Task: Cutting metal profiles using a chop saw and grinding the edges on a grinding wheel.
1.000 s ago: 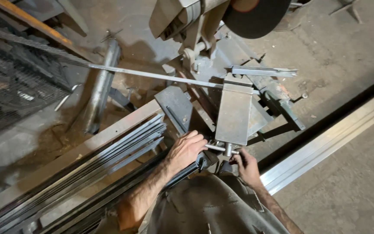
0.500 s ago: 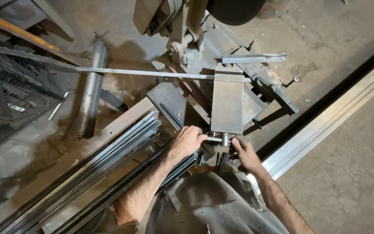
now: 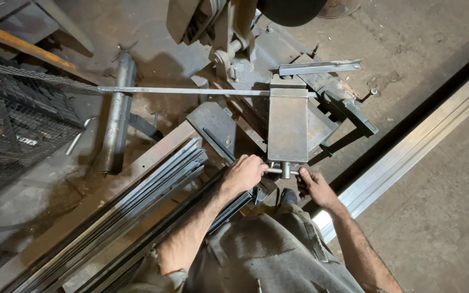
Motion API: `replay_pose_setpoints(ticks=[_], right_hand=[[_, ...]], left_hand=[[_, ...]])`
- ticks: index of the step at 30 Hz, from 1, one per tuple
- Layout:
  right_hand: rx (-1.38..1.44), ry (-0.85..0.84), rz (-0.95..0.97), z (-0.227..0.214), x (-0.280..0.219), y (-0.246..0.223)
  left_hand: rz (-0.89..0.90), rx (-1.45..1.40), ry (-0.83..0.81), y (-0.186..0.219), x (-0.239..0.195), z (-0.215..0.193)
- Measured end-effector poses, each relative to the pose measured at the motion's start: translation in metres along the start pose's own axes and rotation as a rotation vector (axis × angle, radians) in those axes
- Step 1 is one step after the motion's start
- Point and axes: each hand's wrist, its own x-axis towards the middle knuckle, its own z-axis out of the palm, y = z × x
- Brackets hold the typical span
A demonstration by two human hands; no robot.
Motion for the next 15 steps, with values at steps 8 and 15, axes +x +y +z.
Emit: replay_pose_setpoints(ticks=[8, 15], right_hand=[[0.046, -0.063, -0.035, -0.01, 0.009, 0.012], [-0.002, -0.095, -0.186, -0.012, -0.001, -0.005]], left_hand=[[0.146, 0.032, 0.216, -0.009, 0.008, 0.024], [0.567, 0.257, 0.425, -0.015, -0.003, 0.025]])
